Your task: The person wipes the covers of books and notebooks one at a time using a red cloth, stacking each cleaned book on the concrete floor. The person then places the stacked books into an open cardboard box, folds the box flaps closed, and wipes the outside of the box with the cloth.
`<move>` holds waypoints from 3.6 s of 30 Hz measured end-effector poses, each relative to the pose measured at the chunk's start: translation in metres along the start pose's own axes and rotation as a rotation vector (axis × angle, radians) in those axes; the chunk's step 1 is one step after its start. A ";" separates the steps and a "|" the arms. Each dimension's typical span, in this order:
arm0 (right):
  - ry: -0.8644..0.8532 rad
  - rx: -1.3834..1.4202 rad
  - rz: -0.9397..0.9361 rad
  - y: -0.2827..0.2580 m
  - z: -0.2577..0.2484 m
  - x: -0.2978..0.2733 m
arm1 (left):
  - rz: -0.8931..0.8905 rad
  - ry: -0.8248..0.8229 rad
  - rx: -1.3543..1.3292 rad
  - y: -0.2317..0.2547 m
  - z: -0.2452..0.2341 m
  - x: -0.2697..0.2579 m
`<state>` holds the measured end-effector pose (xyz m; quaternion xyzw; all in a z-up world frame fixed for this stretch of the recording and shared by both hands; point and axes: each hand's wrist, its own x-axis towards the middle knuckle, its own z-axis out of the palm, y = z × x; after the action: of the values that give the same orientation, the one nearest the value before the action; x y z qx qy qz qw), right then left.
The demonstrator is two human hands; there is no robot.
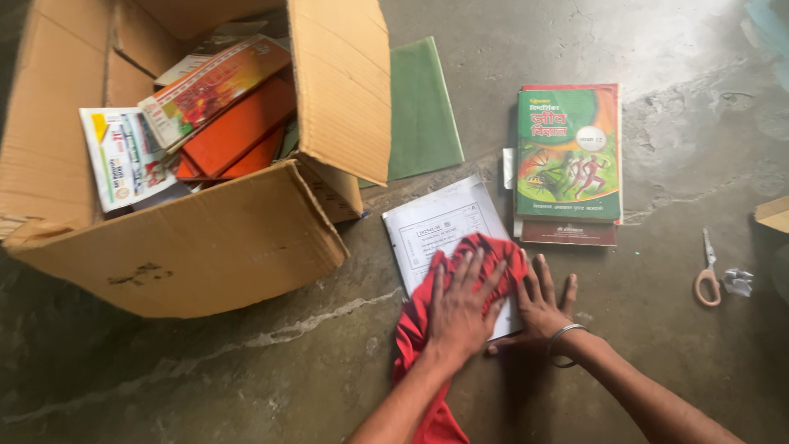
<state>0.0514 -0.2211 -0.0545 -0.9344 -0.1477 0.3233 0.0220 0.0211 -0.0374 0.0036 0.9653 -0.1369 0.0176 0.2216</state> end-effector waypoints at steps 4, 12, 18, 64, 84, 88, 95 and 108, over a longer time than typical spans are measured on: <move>0.053 0.085 -0.012 -0.004 -0.013 -0.007 | -0.046 0.059 0.129 -0.026 0.013 0.050; 0.067 0.118 0.028 -0.013 -0.022 -0.014 | -0.342 0.258 0.197 -0.081 -0.010 0.050; 0.110 0.117 0.030 -0.014 -0.018 -0.019 | -0.447 0.410 0.209 -0.077 -0.024 -0.028; 0.445 1.865 0.261 -0.026 -0.032 -0.022 | -0.480 0.430 0.207 -0.053 -0.022 -0.084; 0.643 1.659 0.230 -0.016 -0.030 -0.013 | -0.490 0.415 0.204 -0.054 -0.022 -0.083; 0.945 1.145 0.071 -0.018 -0.043 -0.022 | -0.494 0.418 0.203 -0.055 -0.021 -0.082; 1.030 0.910 0.067 -0.028 -0.091 -0.046 | -0.498 0.415 0.200 -0.056 -0.019 -0.083; 1.341 0.706 -0.058 0.002 -0.131 -0.064 | -0.469 0.440 0.201 -0.055 -0.022 -0.084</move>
<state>0.0844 -0.2338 0.0869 -0.8639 -0.0149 -0.2869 0.4136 -0.0443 0.0410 -0.0076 0.9607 0.1425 0.1873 0.1473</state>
